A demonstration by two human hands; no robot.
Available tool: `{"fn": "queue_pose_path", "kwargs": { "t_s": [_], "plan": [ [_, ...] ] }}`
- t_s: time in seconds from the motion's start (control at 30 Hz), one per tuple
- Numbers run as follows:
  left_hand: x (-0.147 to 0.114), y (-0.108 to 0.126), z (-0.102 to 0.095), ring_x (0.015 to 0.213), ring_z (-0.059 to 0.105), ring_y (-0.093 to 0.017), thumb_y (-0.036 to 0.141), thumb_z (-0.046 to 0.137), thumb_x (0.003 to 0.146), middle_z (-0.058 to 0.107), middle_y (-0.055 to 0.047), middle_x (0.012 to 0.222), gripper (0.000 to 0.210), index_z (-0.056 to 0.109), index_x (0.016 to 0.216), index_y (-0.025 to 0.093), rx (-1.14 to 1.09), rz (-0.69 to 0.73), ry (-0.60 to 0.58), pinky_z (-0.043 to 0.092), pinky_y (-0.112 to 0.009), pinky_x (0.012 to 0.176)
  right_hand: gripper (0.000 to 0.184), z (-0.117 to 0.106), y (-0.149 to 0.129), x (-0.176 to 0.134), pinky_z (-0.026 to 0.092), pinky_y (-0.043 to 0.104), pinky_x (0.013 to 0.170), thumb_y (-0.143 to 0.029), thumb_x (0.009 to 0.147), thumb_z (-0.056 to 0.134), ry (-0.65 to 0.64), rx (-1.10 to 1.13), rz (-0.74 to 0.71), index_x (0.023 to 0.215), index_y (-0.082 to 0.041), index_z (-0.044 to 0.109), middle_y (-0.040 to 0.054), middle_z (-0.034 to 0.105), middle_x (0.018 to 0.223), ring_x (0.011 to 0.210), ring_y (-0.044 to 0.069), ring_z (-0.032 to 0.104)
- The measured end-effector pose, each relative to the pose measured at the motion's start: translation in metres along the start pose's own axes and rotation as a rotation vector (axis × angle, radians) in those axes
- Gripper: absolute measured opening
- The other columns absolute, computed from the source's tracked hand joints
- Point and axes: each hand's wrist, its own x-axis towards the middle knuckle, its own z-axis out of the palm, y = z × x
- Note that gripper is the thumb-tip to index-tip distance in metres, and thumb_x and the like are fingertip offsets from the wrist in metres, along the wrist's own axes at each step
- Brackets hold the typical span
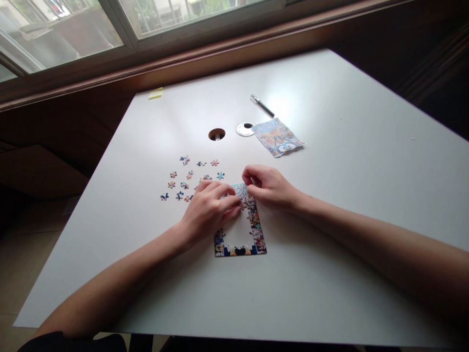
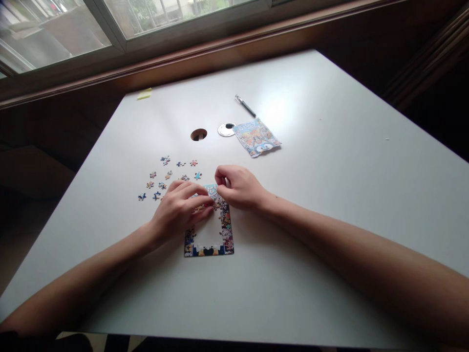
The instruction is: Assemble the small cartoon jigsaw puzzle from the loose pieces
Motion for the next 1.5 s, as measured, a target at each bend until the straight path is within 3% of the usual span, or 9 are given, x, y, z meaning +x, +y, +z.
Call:
{"fn": "queue_pose_path", "kwargs": {
  "t_s": [0.63, 0.87, 1.0, 1.13, 1.23, 1.33, 1.5],
  "plan": [
    [0.001, 0.000, 0.001, 0.094, 0.062, -0.017, 0.027, 0.061, 0.094, 0.071, -0.001, 0.100, 0.010, 0.069, 0.094, 0.023, -0.021, -0.013, 0.030, 0.039, -0.036, 0.090, 0.005, -0.001, -0.001, -0.001, 0.031, 0.028, 0.060, -0.016, 0.070, 0.052, -0.005, -0.001, 0.012, 0.072, -0.020, 0.051, -0.0029, 0.050, 0.064, 0.061, 0.013, 0.043],
    [0.001, -0.009, -0.001, 0.089, 0.065, -0.015, 0.026, 0.066, 0.090, 0.071, -0.001, 0.099, 0.009, 0.069, 0.097, 0.022, -0.062, -0.031, 0.193, 0.042, -0.034, 0.086, 0.012, -0.006, -0.002, -0.001, 0.046, 0.034, 0.079, -0.029, 0.082, 0.064, -0.028, 0.092, -0.119, 0.087, -0.019, 0.066, 0.0048, 0.070, 0.089, 0.085, 0.019, 0.060],
    [0.002, -0.011, -0.002, 0.091, 0.065, -0.017, 0.024, 0.066, 0.091, 0.070, -0.003, 0.100, 0.010, 0.068, 0.100, 0.021, -0.074, -0.006, 0.206, 0.045, -0.037, 0.087, 0.021, -0.005, -0.001, 0.000, 0.050, 0.032, 0.072, -0.035, 0.083, 0.068, -0.115, 0.275, -0.117, 0.096, -0.018, 0.067, 0.0056, 0.071, 0.090, 0.081, 0.018, 0.065],
    [0.005, -0.006, -0.006, 0.096, 0.065, -0.018, 0.024, 0.067, 0.090, 0.069, -0.006, 0.103, 0.015, 0.066, 0.103, 0.019, -0.271, -0.111, 0.212, 0.052, -0.035, 0.085, 0.024, -0.004, -0.005, 0.000, 0.050, 0.032, 0.070, -0.035, 0.085, 0.067, -0.103, 0.363, -0.021, 0.102, -0.019, 0.072, 0.0052, 0.073, 0.088, 0.080, 0.018, 0.066],
    [0.006, -0.002, -0.007, 0.083, 0.067, -0.014, 0.027, 0.071, 0.087, 0.070, -0.004, 0.091, 0.023, 0.061, 0.105, 0.017, -0.554, -0.270, 0.187, 0.057, -0.029, 0.076, 0.018, -0.005, -0.009, 0.001, 0.050, 0.032, 0.071, -0.033, 0.084, 0.068, -0.076, 0.402, 0.015, 0.092, -0.018, 0.075, 0.0046, 0.074, 0.084, 0.077, 0.017, 0.065],
    [0.007, 0.000, -0.007, 0.077, 0.068, -0.013, 0.025, 0.069, 0.088, 0.069, -0.003, 0.086, 0.016, 0.063, 0.100, 0.017, -0.749, -0.385, 0.202, 0.059, -0.028, 0.073, 0.015, -0.007, -0.012, 0.002, 0.049, 0.031, 0.069, -0.032, 0.082, 0.070, -0.089, 0.402, 0.030, 0.086, -0.018, 0.074, 0.0041, 0.073, 0.081, 0.075, 0.016, 0.063],
    [0.007, -0.002, -0.007, 0.085, 0.069, -0.015, 0.024, 0.065, 0.091, 0.073, -0.006, 0.094, 0.012, 0.072, 0.099, 0.018, -0.872, -0.428, 0.188, 0.061, -0.032, 0.078, 0.016, -0.007, -0.013, 0.001, 0.049, 0.031, 0.069, -0.030, 0.080, 0.073, -0.085, 0.410, -0.002, 0.088, -0.017, 0.070, 0.0037, 0.070, 0.084, 0.076, 0.015, 0.062]
  ]
}}
